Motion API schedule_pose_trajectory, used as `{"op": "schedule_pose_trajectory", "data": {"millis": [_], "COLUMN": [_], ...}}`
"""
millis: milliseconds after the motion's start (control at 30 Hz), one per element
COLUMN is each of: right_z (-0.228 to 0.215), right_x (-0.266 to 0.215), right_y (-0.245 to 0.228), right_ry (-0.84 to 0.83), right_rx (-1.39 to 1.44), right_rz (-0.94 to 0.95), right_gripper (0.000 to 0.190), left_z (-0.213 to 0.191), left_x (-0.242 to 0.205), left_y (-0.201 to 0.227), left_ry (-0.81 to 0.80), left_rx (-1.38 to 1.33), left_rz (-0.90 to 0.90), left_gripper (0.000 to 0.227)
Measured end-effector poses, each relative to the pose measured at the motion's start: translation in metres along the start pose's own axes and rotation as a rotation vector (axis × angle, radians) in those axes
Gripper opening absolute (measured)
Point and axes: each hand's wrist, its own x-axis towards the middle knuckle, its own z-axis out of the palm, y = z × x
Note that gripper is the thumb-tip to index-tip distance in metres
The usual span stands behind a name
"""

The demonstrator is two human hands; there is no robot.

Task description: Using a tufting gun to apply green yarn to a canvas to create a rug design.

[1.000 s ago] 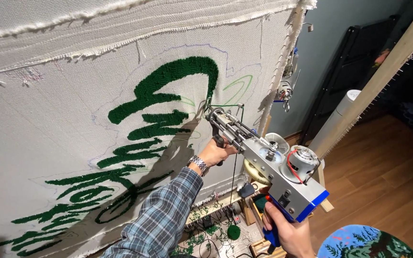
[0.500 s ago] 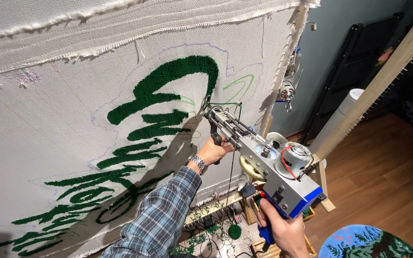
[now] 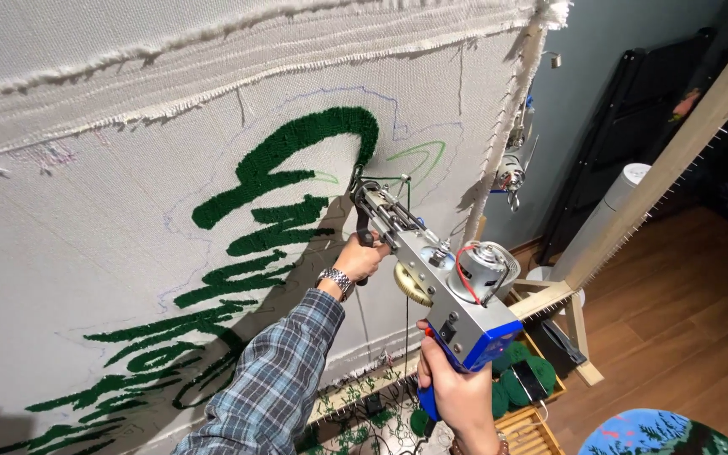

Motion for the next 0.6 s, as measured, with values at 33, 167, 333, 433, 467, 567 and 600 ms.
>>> {"op": "schedule_pose_trajectory", "data": {"millis": [33,167,333,433,467,567,600], "right_z": [0.002,0.004,0.006,0.008,0.008,0.006,0.006], "right_x": [0.001,0.006,0.008,0.009,0.01,0.009,0.009], "right_y": [-0.001,-0.003,-0.003,-0.004,-0.005,-0.01,-0.011], "right_ry": [-0.001,0.027,0.031,0.042,0.059,0.046,0.014], "right_rx": [0.001,0.009,0.034,0.069,0.068,0.037,0.013], "right_rz": [-0.001,0.026,0.023,0.013,0.024,0.024,0.001], "right_gripper": [0.027,0.023,0.02,0.02,0.02,0.02,0.02], "left_z": [-0.002,-0.006,-0.005,-0.005,-0.004,-0.003,-0.005], "left_x": [0.005,0.011,-0.022,-0.036,-0.038,-0.036,-0.033], "left_y": [-0.003,0.0,0.036,0.053,0.056,0.056,0.056], "left_ry": [0.001,0.034,-0.058,-0.102,-0.134,-0.147,-0.128], "left_rx": [0.001,0.09,0.196,0.266,0.247,0.209,0.195], "left_rz": [0.001,-0.028,-0.011,0.085,0.108,0.077,0.036], "left_gripper": [0.027,0.037,0.035,0.027,0.023,0.033,0.045]}}
